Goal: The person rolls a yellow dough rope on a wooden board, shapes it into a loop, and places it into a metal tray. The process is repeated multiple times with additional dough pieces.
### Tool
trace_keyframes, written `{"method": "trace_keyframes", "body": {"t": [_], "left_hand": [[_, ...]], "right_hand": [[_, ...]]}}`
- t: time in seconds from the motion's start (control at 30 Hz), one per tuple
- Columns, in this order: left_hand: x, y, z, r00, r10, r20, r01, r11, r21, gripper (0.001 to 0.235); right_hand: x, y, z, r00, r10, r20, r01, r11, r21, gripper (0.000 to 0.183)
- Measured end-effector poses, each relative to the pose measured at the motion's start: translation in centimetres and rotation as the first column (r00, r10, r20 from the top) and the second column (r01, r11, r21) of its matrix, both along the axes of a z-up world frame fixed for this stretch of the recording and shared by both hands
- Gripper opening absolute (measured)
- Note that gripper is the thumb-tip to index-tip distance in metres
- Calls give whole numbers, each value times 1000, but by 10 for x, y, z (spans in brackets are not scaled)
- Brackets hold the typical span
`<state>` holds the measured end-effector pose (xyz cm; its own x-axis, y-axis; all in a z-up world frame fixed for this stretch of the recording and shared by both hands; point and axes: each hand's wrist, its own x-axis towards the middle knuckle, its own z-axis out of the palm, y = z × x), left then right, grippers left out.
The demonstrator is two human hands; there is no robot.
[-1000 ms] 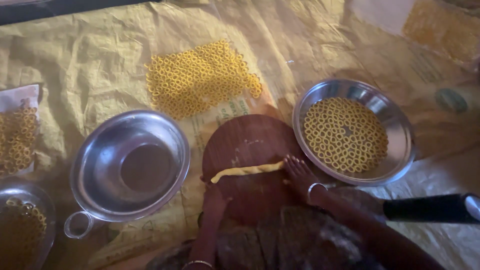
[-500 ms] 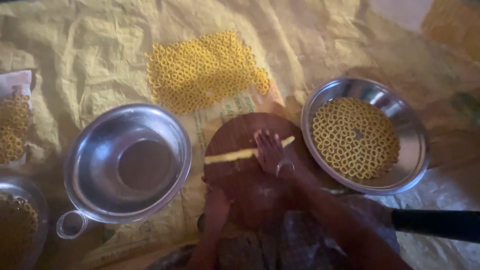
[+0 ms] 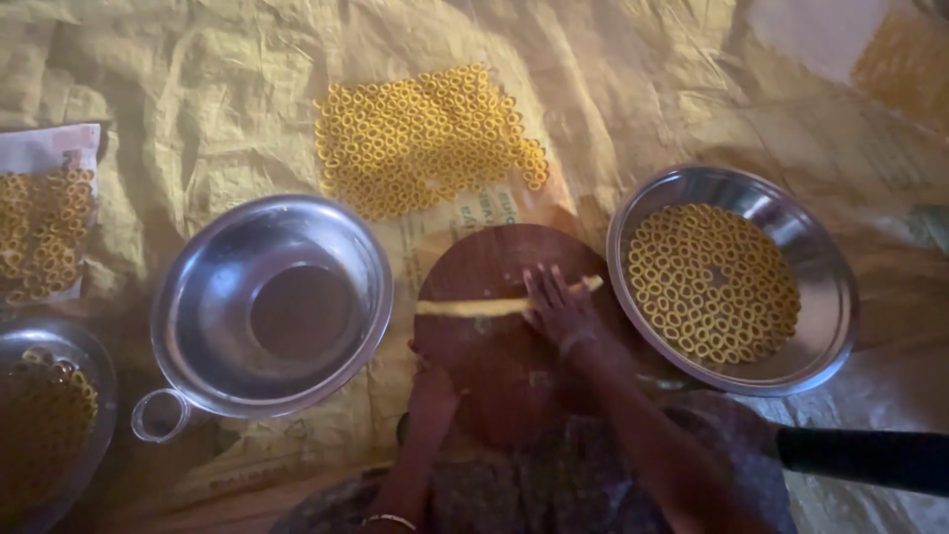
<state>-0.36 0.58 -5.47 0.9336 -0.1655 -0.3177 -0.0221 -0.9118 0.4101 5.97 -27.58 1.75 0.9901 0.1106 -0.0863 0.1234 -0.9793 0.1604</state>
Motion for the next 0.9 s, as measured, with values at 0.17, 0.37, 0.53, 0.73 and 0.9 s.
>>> {"method": "trace_keyframes", "body": {"t": [0.17,0.37,0.53,0.73,0.9], "left_hand": [[-2,-5,53,982,141,-127,-161,973,-165,103],[2,-10,69,977,196,-88,-209,963,-170,119],[3,-12,35,984,145,-105,-153,985,-79,115],[5,-3,18,999,23,-38,-23,1000,0,115],[6,-2,13,967,102,-232,-109,994,-18,116]], "right_hand": [[-105,-41,23,938,82,-338,-112,991,-72,70],[-111,-45,-2,952,303,-36,-294,943,155,58],[-20,27,-30,892,241,383,-315,938,143,65],[96,56,16,888,220,404,-249,968,18,69],[66,56,18,857,214,470,-293,951,102,70]]}}
